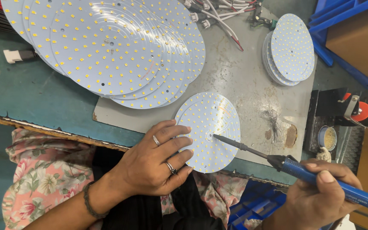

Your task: The person uses a soldering iron to apply solder to multiple contact points on circular LED modules. They then handle a bundle of thin wires, separating and preparing them for connection.

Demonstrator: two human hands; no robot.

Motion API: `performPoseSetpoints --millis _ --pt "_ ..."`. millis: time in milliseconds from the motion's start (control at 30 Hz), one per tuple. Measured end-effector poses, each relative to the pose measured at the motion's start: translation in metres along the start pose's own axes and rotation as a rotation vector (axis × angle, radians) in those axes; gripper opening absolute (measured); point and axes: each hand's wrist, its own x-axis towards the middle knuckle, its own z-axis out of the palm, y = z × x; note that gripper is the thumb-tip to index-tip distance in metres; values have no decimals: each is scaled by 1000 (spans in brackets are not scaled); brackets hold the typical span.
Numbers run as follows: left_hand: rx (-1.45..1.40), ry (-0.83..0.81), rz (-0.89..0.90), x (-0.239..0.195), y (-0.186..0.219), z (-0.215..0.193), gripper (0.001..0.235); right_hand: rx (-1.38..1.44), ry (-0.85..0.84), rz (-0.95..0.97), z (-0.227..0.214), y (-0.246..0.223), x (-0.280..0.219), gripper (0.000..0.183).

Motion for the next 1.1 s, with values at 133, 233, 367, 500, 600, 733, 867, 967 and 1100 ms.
performPoseSetpoints --millis 133,233,367,500,600,733,867,967,1100 --pt "0 4 11 -1 -1 1 30 12 -18 -11 -6 1 1 11" --pt "-11 -1 15 -1 -2 1 29 28 -76 -65 -11 3 1 12" --pt "-11 -5 19 -1 -2 2 28 3 -112 -111 -18 8 1 16" --pt "-9 -5 27 -1 -3 1 29 30 -257 -103 -29 7 15 16" --pt "-4 -14 31 -1 -3 1 29 63 -406 -73 -35 4 24 15" --pt "-2 -15 30 -1 -3 1 28 21 -465 -62 -37 2 32 15" --pt "-4 -17 26 -1 -3 2 27 -62 -413 -115 -31 2 36 18" --pt "-4 -14 21 -1 -2 2 27 -43 -418 -96 -29 1 35 17" --pt "-2 -2 22 -1 -2 2 27 52 -242 -106 -29 1 23 21"
